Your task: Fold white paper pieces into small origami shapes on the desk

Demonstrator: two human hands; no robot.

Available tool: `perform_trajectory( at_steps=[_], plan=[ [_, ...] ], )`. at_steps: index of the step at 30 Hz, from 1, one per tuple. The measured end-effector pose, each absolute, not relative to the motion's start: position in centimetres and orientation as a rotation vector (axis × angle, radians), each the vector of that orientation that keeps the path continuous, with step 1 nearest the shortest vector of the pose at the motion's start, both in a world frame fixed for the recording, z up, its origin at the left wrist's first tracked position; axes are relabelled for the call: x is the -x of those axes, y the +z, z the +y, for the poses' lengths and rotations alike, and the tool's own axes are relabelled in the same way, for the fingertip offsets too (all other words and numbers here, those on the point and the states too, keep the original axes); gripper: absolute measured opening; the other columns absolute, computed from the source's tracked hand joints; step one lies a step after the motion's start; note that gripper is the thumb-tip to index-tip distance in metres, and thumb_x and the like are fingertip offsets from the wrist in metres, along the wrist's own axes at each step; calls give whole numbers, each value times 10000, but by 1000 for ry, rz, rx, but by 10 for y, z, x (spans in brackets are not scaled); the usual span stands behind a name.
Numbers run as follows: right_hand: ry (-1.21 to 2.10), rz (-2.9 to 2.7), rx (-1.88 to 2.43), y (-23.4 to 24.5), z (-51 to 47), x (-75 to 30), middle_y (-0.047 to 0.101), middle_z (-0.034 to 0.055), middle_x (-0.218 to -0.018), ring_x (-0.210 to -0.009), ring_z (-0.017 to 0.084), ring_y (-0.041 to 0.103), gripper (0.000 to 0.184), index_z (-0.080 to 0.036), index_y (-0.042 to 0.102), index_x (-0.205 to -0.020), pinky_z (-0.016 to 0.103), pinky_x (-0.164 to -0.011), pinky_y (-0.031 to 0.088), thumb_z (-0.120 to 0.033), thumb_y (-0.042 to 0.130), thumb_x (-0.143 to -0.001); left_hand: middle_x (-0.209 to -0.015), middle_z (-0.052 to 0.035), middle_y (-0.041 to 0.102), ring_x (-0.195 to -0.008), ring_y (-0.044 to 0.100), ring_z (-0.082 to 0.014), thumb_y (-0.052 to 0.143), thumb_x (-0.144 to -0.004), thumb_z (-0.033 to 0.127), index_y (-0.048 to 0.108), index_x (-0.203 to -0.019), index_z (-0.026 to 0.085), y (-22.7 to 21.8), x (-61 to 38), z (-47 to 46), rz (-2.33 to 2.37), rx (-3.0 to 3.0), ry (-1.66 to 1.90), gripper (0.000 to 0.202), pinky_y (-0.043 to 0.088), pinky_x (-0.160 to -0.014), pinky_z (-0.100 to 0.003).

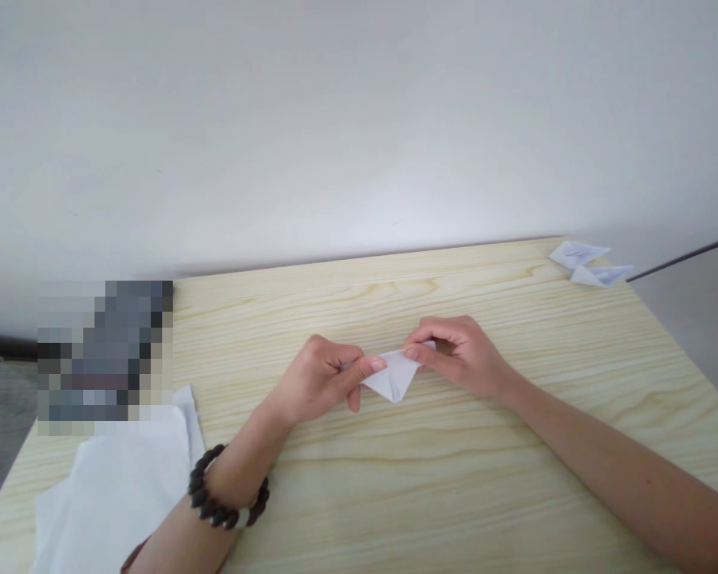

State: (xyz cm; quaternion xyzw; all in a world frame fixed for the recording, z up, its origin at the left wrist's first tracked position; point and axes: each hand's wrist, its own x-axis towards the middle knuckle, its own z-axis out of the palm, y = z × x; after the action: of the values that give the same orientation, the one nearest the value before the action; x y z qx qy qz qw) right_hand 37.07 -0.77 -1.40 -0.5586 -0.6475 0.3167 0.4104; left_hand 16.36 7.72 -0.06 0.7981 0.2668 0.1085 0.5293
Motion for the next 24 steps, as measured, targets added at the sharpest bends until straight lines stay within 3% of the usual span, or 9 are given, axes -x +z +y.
perform_trajectory(
  at_steps=[4, 7, 14, 18, 21, 24],
  plan=[
    [1045, -1454, 1416, -15, -7, -376, 645, -8, -609, -519, 95, 548, 257, -174, 695, -742, 195, -454, 388, -404, 634, -839, -561, -27, 674, -472, 502, -89, 445, -931, 406, 660, -651, 150, 7, -161, 83, 538, -1770, 169, 436, 374, -470, -185],
    [1091, -1376, 1390, -17, -7, -377, 667, 3, -658, -495, 91, 567, 257, -173, 698, -811, 193, -448, 416, -413, 616, -851, -604, -38, 690, -556, 575, -115, 460, -926, 398, 661, -697, 150, 7, -162, 85, 524, -1732, 186, 393, 441, -549, -204],
    [1030, -1330, 1403, -20, -7, -378, 593, -27, -535, -424, 85, 537, 253, -171, 689, -900, 184, -404, 396, -395, 572, -889, -362, 50, 507, -327, 326, -48, 525, -883, 376, 565, -518, 161, 2, -165, 80, 801, -1881, 300, 425, 248, -344, -167],
    [1019, -1377, 1388, -20, -7, -378, 616, -16, -571, -499, 95, 586, 258, -174, 684, -943, 187, -472, 448, -374, 522, -924, -309, 46, 484, -292, 353, -47, 501, -886, 370, 522, -467, 164, 1, -163, 77, 913, -1984, 422, 467, 248, -328, -158],
    [1038, -1453, 1375, -20, -9, -378, 666, 16, -717, -610, 113, 633, 267, -186, 658, -1038, 201, -535, 485, -382, 511, -930, -308, 40, 485, -277, 373, -44, 498, -887, 382, 517, -453, 160, 0, -160, 78, 855, -1979, 412, 488, 247, -317, -155],
    [1088, -1499, 1373, -21, -10, -378, 669, 20, -745, -600, 112, 615, 282, -201, 639, -1096, 197, -496, 462, -391, 527, -920, -303, 31, 481, -274, 383, -46, 525, -877, 407, 512, -427, 157, 0, -158, 79, 758, -1951, 390, 514, 240, -315, -160]
  ],
)
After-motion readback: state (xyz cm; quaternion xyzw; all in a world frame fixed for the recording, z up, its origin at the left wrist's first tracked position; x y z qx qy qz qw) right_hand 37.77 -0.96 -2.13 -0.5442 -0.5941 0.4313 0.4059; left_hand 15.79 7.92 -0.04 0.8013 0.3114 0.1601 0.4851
